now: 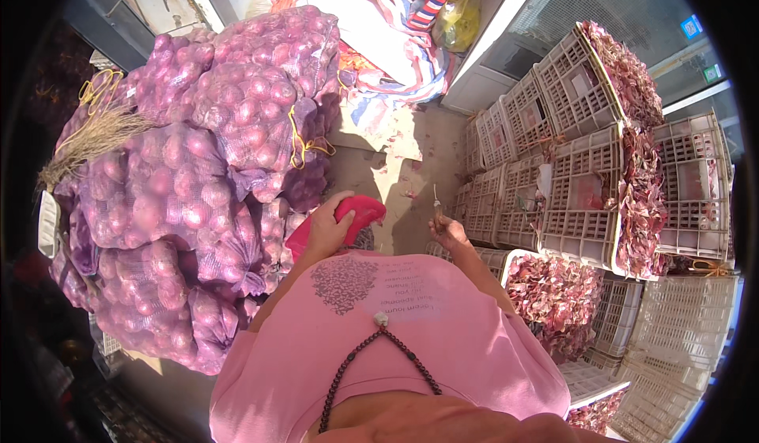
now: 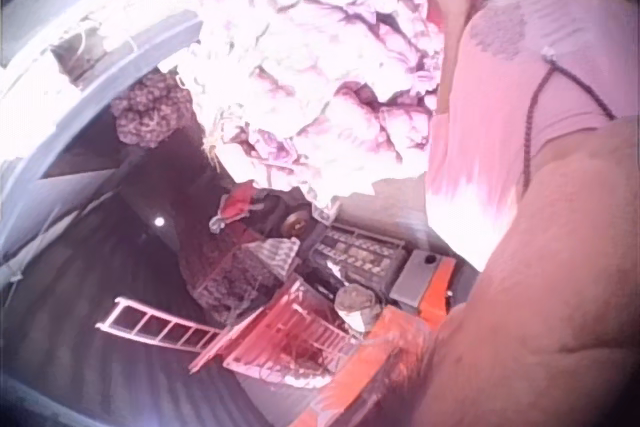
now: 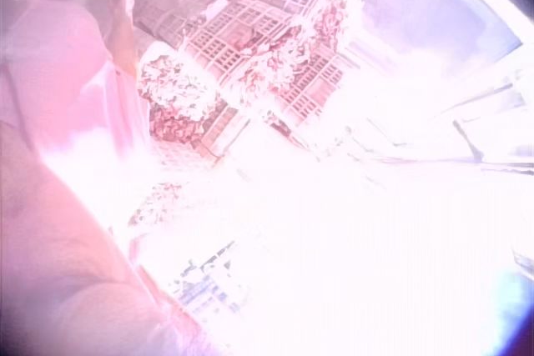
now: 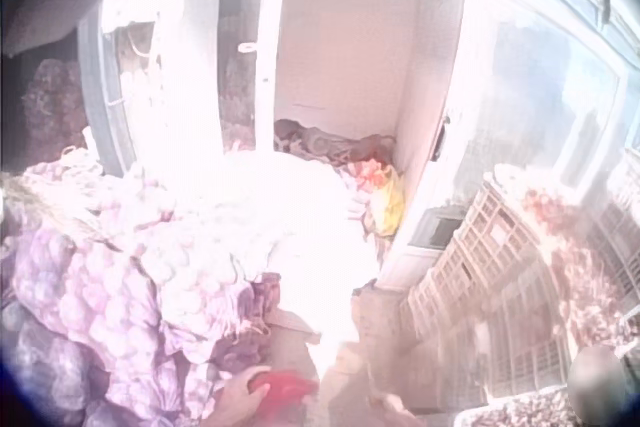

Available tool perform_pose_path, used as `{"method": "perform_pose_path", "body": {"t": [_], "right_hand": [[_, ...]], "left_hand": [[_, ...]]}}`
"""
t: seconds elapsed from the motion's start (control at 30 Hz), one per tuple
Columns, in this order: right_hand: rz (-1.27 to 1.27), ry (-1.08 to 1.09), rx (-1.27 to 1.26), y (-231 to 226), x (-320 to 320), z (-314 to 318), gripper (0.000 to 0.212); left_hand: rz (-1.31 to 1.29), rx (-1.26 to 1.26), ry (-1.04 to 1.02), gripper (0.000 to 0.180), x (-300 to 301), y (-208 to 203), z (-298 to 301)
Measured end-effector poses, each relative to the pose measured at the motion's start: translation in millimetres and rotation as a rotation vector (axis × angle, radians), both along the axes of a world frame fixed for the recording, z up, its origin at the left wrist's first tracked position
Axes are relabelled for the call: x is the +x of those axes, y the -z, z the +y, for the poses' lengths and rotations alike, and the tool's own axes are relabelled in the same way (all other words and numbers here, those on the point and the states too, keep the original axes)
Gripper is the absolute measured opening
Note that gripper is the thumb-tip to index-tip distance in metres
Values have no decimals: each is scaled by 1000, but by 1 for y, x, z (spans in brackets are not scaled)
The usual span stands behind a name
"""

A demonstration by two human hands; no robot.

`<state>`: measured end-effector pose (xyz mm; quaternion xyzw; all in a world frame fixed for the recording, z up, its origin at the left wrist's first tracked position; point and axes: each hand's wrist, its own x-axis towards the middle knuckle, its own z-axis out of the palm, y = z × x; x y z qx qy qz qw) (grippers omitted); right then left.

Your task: The person handles pink mesh bags by hand, picks up a hooked blade tool, and walks among large purple sacks of onions near a truck. They move toward a white crate containing more mesh bags.

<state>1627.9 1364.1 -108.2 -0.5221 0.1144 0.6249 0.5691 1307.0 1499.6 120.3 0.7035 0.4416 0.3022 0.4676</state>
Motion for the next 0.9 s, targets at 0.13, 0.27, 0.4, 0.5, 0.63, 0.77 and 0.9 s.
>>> {"method": "perform_pose_path", "body": {"t": [0.13,0.27,0.4,0.5,0.63,0.77,0.9], "right_hand": [[10,-40,-93,-37,26,98,11],[93,46,65,-70,55,203,12],[14,39,121,-62,115,311,12],[-78,71,98,-46,183,402,12],[-153,-40,215,-20,295,538,19],[-192,-25,246,-2,400,677,19],[-261,46,188,-2,475,791,14]], "left_hand": [[-22,-92,-228,31,0,-10,115],[-4,-77,-211,30,25,-11,193],[49,-164,-245,31,68,-1,246],[107,-202,-269,33,100,21,281],[237,-191,-325,34,147,56,328],[258,-351,-391,36,218,60,383],[364,-375,-353,36,306,31,441]]}}
